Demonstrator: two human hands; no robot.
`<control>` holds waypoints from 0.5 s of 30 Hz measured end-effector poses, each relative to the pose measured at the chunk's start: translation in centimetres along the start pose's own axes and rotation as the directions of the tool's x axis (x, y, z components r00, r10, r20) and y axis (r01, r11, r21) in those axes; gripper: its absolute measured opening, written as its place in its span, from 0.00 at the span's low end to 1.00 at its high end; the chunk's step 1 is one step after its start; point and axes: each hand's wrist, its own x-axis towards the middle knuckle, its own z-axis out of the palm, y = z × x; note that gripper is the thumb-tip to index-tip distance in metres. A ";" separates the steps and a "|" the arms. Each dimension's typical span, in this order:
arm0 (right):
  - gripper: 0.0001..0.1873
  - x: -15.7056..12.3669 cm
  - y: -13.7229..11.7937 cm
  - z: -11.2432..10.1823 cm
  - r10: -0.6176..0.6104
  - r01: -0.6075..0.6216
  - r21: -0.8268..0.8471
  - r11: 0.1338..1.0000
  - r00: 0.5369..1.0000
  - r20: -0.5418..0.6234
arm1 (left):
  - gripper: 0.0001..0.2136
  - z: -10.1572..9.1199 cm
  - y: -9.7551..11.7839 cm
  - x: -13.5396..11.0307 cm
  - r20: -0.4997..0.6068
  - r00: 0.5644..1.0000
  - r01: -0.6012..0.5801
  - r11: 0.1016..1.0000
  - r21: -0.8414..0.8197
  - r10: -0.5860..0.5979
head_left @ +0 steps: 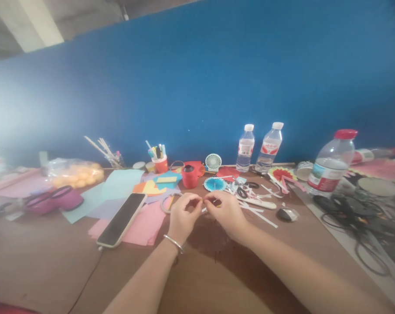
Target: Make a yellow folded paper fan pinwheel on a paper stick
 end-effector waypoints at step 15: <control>0.07 0.3 -0.1 -0.2 0.115 -0.121 0.126 0.985 0.992 0.053 | 0.05 -0.3 -0.1 -0.1 0.016 0.969 -0.244 0.946 0.213 0.246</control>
